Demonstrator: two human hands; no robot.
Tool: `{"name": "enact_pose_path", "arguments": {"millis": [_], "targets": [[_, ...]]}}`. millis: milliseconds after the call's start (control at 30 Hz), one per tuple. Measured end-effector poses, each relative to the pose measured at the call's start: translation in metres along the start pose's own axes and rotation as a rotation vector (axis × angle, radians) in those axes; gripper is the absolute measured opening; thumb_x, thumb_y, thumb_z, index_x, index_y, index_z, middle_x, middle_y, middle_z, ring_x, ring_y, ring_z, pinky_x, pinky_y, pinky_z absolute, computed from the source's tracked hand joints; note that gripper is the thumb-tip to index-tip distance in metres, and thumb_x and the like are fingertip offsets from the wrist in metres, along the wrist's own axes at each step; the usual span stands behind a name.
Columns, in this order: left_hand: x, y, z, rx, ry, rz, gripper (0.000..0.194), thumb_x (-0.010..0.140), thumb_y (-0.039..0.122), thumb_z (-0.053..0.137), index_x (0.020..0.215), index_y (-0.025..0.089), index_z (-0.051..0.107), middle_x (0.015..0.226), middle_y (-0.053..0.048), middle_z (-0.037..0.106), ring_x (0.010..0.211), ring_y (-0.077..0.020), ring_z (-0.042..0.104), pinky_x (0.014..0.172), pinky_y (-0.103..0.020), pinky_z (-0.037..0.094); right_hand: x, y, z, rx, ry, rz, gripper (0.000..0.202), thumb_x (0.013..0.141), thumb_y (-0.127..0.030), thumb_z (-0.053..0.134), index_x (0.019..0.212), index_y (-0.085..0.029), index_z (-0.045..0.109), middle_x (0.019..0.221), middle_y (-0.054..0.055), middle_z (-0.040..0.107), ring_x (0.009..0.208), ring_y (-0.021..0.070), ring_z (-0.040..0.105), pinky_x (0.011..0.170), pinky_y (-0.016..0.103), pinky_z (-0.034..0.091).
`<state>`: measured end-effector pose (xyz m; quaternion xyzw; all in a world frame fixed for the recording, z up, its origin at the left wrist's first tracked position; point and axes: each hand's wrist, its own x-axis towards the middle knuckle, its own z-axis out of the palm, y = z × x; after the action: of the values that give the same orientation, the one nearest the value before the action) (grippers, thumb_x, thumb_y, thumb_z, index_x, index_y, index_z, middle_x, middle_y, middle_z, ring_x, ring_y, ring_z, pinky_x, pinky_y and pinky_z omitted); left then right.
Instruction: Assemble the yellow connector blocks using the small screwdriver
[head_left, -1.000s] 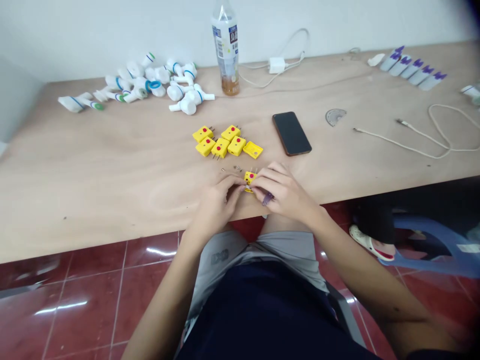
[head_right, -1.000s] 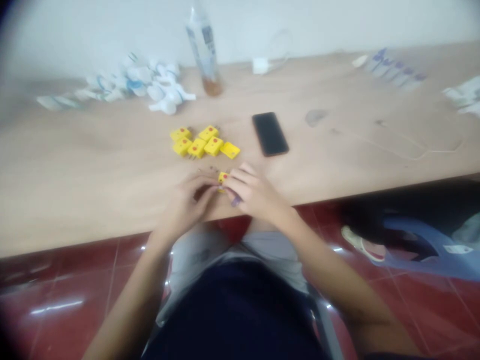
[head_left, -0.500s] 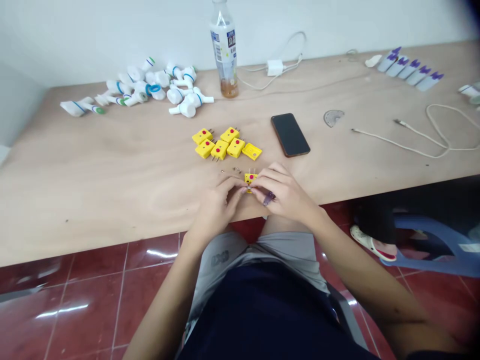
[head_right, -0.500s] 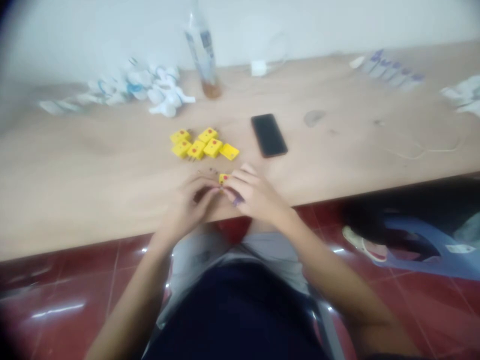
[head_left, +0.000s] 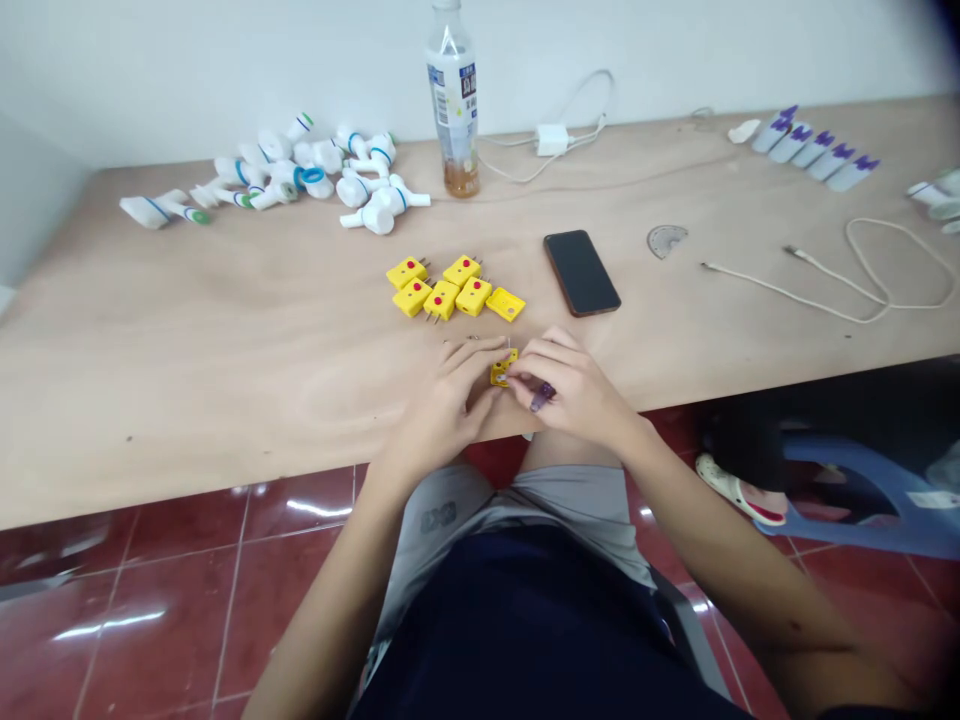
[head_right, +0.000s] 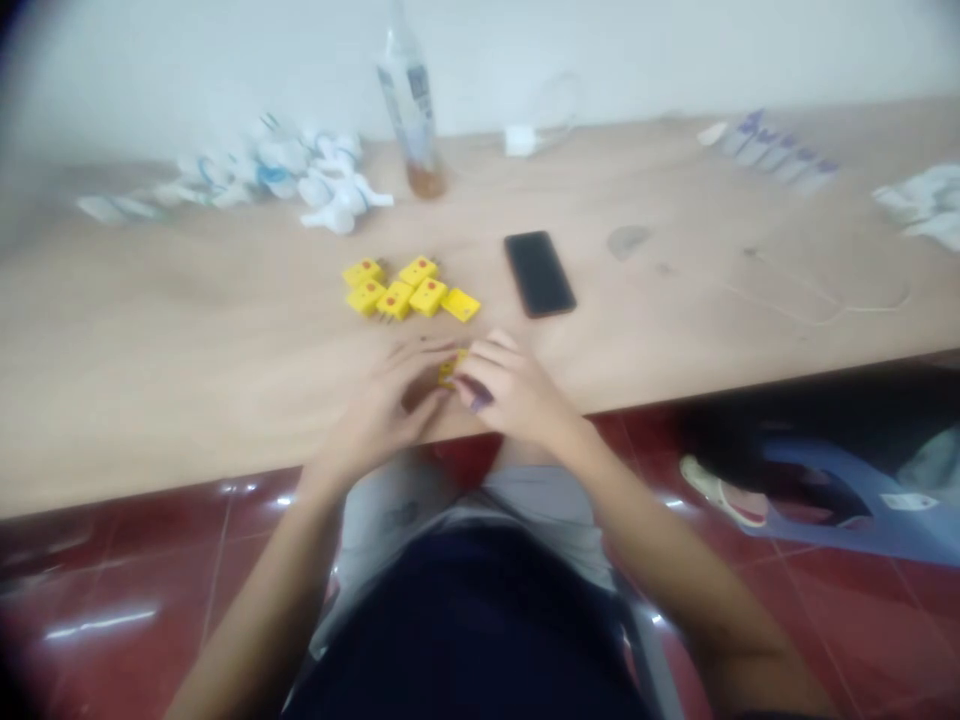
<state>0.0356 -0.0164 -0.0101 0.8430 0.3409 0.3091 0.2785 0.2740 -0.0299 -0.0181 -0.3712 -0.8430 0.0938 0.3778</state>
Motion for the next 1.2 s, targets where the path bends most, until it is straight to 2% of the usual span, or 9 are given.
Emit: {"name": "enact_pose_path", "arguments": {"millis": [200,533,633,733,867,1200], "targets": [[0.0019,-0.0004,0.0018,-0.021,-0.012,-0.020,0.046,0.108,0.009,0.062,0.149,0.026,0.069,0.154,-0.011,0.077,0.143,-0.0320,0.072,0.126,-0.062,0.056,-0.0006,0.0030,0.0013,0.024,0.005,0.000,0.019,0.101,-0.005,0.066,0.096,-0.023,0.067,0.086,0.002,0.070,0.083,0.0229,0.062,0.086,0.043,0.054],[-0.0005,-0.0024,0.0034,-0.043,-0.002,-0.021,0.044,0.109,0.010,0.061,0.150,0.027,0.068,0.155,-0.012,0.075,0.145,-0.0320,0.071,0.126,-0.061,0.056,0.0006,0.0023,0.0016,0.023,-0.014,0.013,0.017,0.103,-0.008,0.067,0.096,-0.023,0.068,0.087,0.003,0.073,0.083,0.0231,0.062,0.084,0.042,0.053],[-0.0008,-0.0031,0.0032,-0.051,-0.011,-0.028,0.044,0.109,0.010,0.062,0.149,0.027,0.068,0.155,-0.011,0.075,0.144,-0.0313,0.071,0.126,-0.059,0.056,0.0015,0.0007,-0.0010,0.041,-0.052,0.066,0.016,0.101,-0.007,0.070,0.094,-0.022,0.069,0.089,0.003,0.075,0.084,0.0231,0.063,0.085,0.041,0.053],[-0.0011,-0.0026,0.0026,-0.069,-0.006,-0.032,0.033,0.110,0.016,0.066,0.142,0.027,0.070,0.152,-0.011,0.075,0.144,-0.0317,0.071,0.126,-0.058,0.057,0.0029,-0.0004,-0.0047,0.076,-0.106,0.141,0.014,0.102,-0.010,0.074,0.095,-0.022,0.071,0.093,0.004,0.078,0.088,0.0241,0.065,0.087,0.042,0.053],[-0.0014,-0.0002,0.0025,-0.059,0.044,-0.054,0.014,0.114,0.025,0.067,0.126,0.026,0.075,0.146,-0.013,0.076,0.144,-0.0325,0.071,0.126,-0.058,0.057,0.0022,-0.0001,-0.0071,0.107,-0.123,0.137,0.012,0.107,-0.015,0.073,0.097,-0.021,0.075,0.094,0.005,0.080,0.091,0.0249,0.065,0.087,0.042,0.054],[-0.0016,0.0002,0.0058,-0.001,0.075,-0.055,0.012,0.113,0.022,0.068,0.118,0.026,0.077,0.142,-0.012,0.076,0.141,-0.0327,0.072,0.124,-0.057,0.058,-0.0067,-0.0003,-0.0064,0.147,-0.058,0.134,0.014,0.111,-0.015,0.066,0.108,-0.021,0.079,0.103,0.008,0.082,0.094,0.0249,0.068,0.092,0.045,0.055]]}}
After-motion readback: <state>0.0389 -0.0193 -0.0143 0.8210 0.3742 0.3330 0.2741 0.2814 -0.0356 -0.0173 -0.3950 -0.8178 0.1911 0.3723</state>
